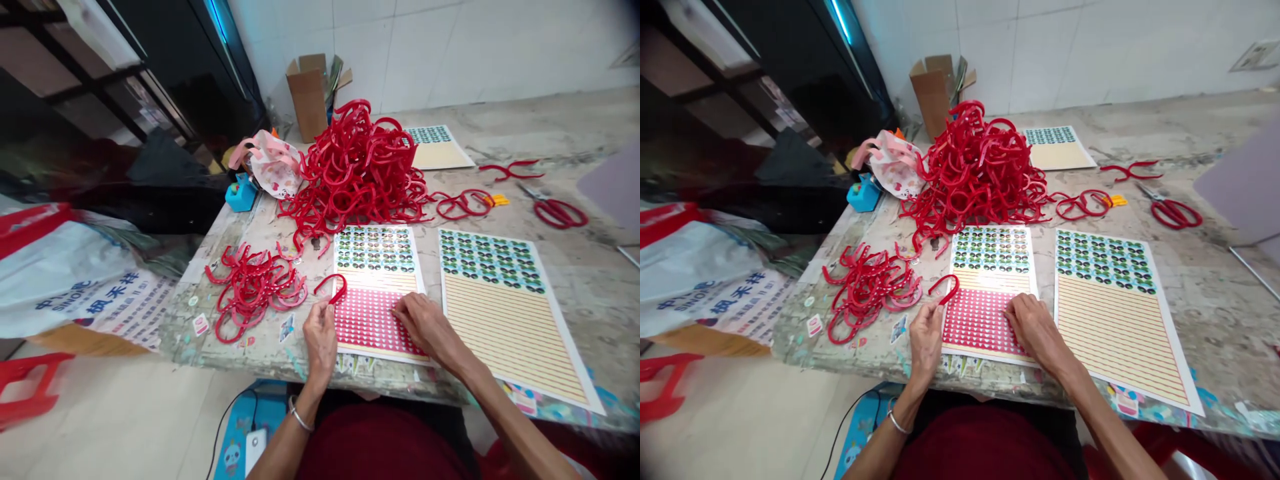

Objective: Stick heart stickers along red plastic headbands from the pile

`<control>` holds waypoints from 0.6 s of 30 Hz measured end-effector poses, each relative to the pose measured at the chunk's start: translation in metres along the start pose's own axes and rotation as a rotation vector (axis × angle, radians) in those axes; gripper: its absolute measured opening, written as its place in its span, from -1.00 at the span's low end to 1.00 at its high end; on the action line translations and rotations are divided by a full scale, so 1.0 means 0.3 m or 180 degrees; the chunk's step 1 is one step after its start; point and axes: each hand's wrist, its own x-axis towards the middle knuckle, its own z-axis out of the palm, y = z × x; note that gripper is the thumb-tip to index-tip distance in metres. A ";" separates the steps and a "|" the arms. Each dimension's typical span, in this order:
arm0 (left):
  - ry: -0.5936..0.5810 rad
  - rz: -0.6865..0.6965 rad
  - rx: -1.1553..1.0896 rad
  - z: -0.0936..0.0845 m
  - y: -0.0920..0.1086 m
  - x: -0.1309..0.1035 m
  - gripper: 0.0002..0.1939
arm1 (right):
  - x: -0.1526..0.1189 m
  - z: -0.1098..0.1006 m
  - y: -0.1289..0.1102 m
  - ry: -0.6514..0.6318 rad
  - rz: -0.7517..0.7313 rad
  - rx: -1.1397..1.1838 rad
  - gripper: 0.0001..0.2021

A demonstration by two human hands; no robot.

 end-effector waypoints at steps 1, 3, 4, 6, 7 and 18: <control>-0.0034 -0.0032 -0.0015 0.004 0.003 -0.011 -0.76 | 0.007 -0.006 -0.005 0.0000 0.0036 0.0091 -0.85; 0.0012 -0.0008 -0.0021 0.006 0.008 -0.018 -0.76 | 0.027 -0.017 -0.024 0.0012 0.0067 0.0316 -0.86; 0.0076 0.0045 -0.0005 0.004 0.007 -0.014 -0.77 | 0.041 -0.019 -0.035 0.0022 0.0048 0.0427 -0.87; 0.0215 0.0156 0.0038 0.001 0.001 0.009 -0.80 | 0.081 -0.011 -0.060 0.0078 -0.0068 0.0565 -0.87; 0.0256 0.0187 0.0035 0.000 -0.002 0.027 -0.81 | 0.106 -0.001 -0.071 0.0126 -0.0154 0.0591 -0.86; -0.0271 0.0223 0.0104 0.064 -0.006 0.142 -0.84 | 0.312 0.136 -0.121 0.0133 -0.1155 -0.0162 -0.83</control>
